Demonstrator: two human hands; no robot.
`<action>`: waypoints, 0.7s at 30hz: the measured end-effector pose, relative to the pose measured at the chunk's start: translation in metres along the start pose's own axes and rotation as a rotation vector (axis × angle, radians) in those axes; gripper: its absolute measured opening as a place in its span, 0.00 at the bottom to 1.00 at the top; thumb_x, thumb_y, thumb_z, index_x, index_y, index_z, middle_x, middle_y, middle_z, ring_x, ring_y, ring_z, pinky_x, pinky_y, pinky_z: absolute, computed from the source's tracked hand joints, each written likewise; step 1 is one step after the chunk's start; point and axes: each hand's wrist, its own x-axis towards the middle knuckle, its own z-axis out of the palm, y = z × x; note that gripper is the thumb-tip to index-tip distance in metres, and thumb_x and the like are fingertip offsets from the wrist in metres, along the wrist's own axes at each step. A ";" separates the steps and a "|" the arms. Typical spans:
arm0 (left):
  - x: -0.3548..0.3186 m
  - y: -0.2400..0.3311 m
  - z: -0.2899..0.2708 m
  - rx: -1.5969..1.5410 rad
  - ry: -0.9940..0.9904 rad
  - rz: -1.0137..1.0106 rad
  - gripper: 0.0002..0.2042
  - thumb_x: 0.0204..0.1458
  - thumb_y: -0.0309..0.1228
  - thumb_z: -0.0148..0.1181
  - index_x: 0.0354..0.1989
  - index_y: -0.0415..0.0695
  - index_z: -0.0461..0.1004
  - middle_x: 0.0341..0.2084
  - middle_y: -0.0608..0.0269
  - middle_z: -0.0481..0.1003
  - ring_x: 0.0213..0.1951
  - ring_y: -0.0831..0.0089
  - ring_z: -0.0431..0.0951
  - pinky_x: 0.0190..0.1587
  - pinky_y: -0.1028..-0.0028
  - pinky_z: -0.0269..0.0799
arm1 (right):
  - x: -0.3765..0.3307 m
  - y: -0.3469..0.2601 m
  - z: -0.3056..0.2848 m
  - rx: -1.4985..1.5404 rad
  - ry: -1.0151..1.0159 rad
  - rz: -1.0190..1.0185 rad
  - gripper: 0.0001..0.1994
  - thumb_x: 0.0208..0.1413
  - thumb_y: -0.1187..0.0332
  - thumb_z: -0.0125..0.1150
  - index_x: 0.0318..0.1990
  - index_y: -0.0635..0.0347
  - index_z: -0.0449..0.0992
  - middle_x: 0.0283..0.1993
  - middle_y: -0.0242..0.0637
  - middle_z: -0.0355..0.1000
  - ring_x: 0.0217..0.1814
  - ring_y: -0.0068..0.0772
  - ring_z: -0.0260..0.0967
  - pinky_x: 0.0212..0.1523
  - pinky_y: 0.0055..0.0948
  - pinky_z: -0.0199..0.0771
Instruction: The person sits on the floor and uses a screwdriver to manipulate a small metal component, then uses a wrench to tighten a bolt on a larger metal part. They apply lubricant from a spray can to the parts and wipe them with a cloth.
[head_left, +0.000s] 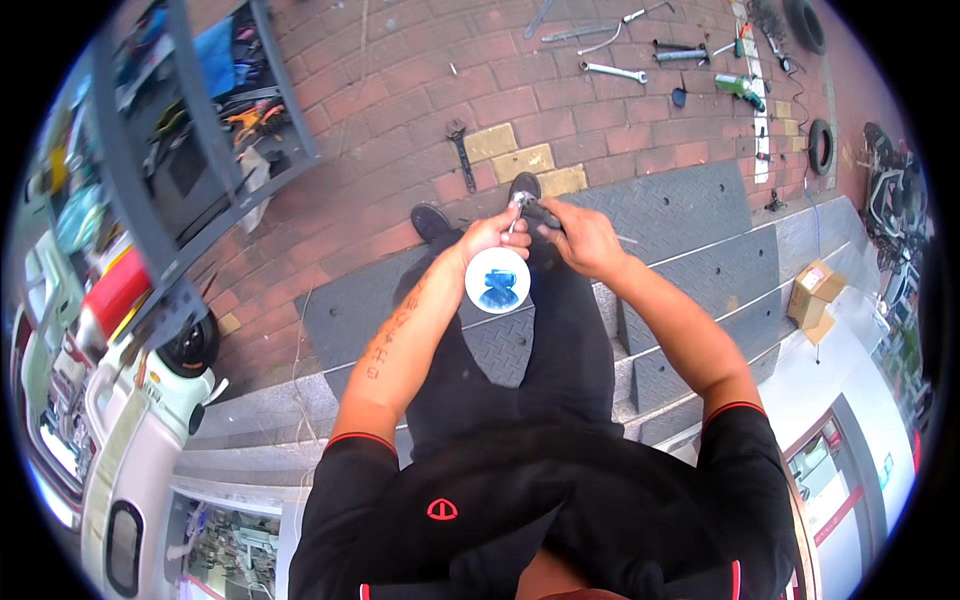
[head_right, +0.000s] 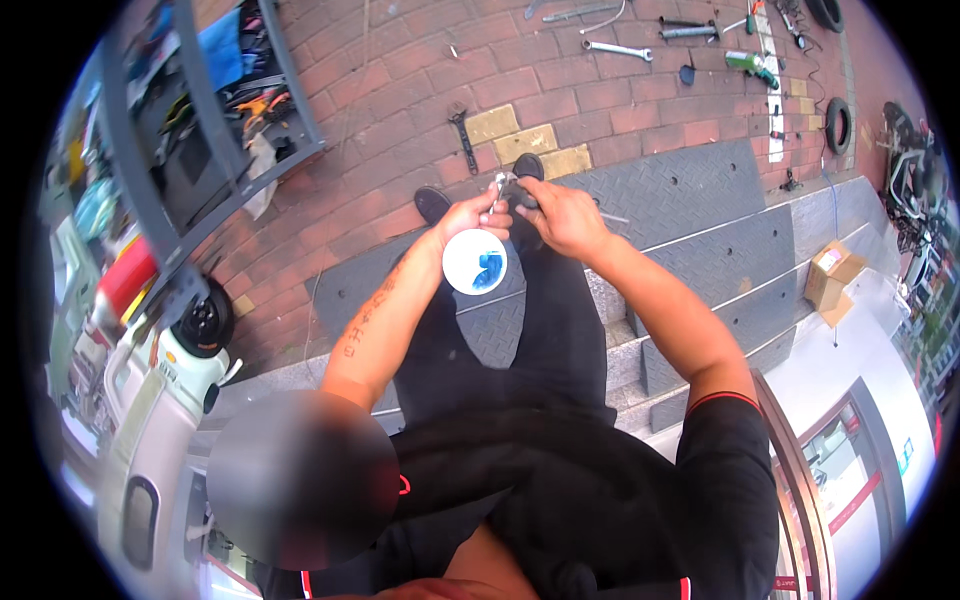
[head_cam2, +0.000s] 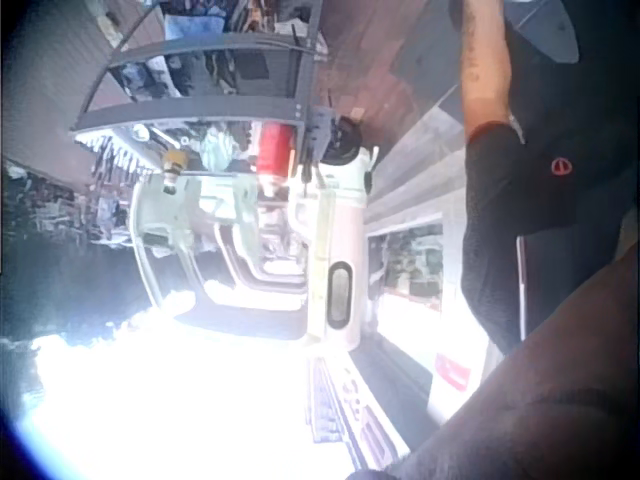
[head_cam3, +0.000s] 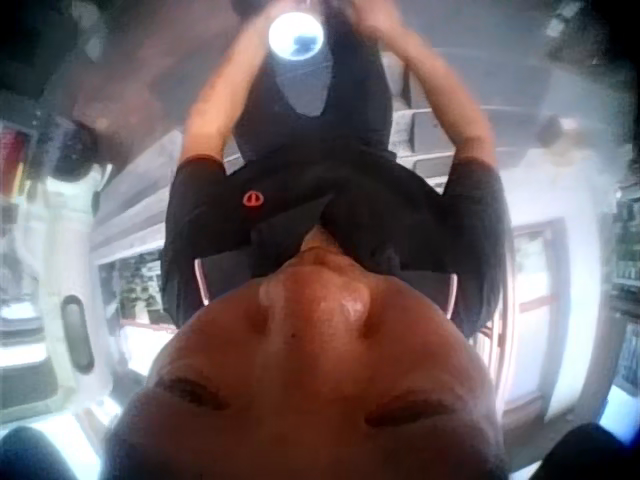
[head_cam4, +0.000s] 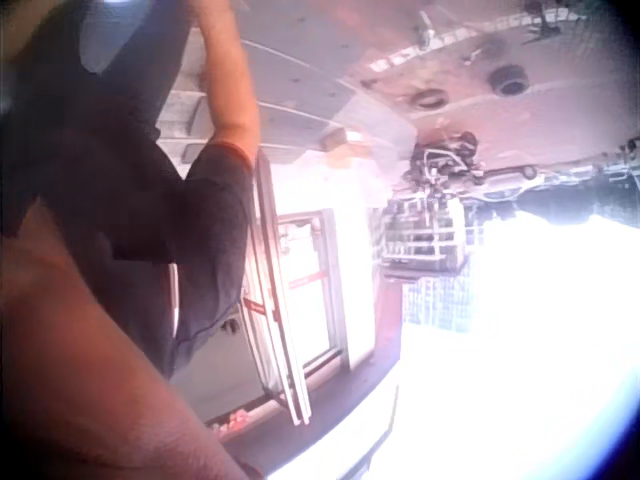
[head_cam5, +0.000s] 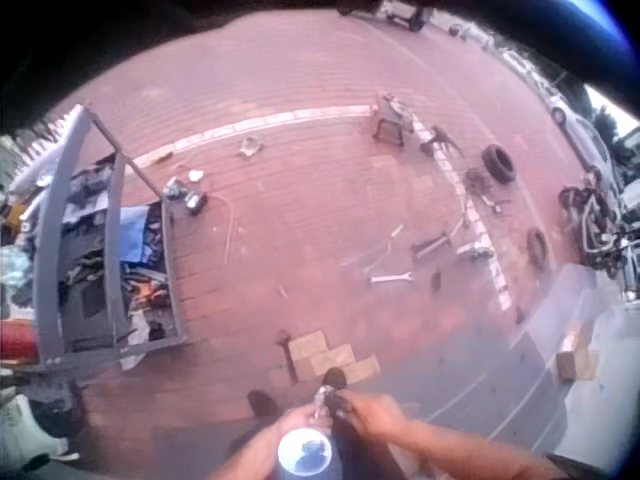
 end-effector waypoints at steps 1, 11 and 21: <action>0.020 0.020 -0.023 -0.028 -0.007 -0.033 0.19 0.63 0.51 0.49 0.29 0.49 0.64 0.16 0.75 0.55 0.19 0.82 0.53 0.20 0.81 0.52 | 0.007 0.028 0.017 -0.016 -0.045 0.037 0.18 0.56 0.63 0.61 0.51 0.60 0.68 0.35 0.47 0.75 0.38 0.54 0.74 0.35 0.45 0.73; 0.206 0.183 -0.232 0.401 0.304 -0.117 0.25 0.67 0.51 0.34 0.40 0.40 0.71 0.23 0.67 0.66 0.27 0.73 0.67 0.34 0.72 0.69 | 0.051 0.288 0.200 -0.105 0.018 0.157 0.17 0.55 0.64 0.60 0.50 0.60 0.69 0.40 0.48 0.75 0.38 0.54 0.74 0.37 0.46 0.74; 0.263 0.209 -0.325 0.808 0.544 -0.369 0.29 0.68 0.51 0.28 0.51 0.39 0.71 0.25 0.63 0.71 0.30 0.72 0.73 0.37 0.69 0.74 | 0.020 0.379 0.301 -0.099 0.015 0.199 0.17 0.53 0.66 0.61 0.49 0.59 0.70 0.35 0.45 0.75 0.36 0.50 0.75 0.36 0.43 0.75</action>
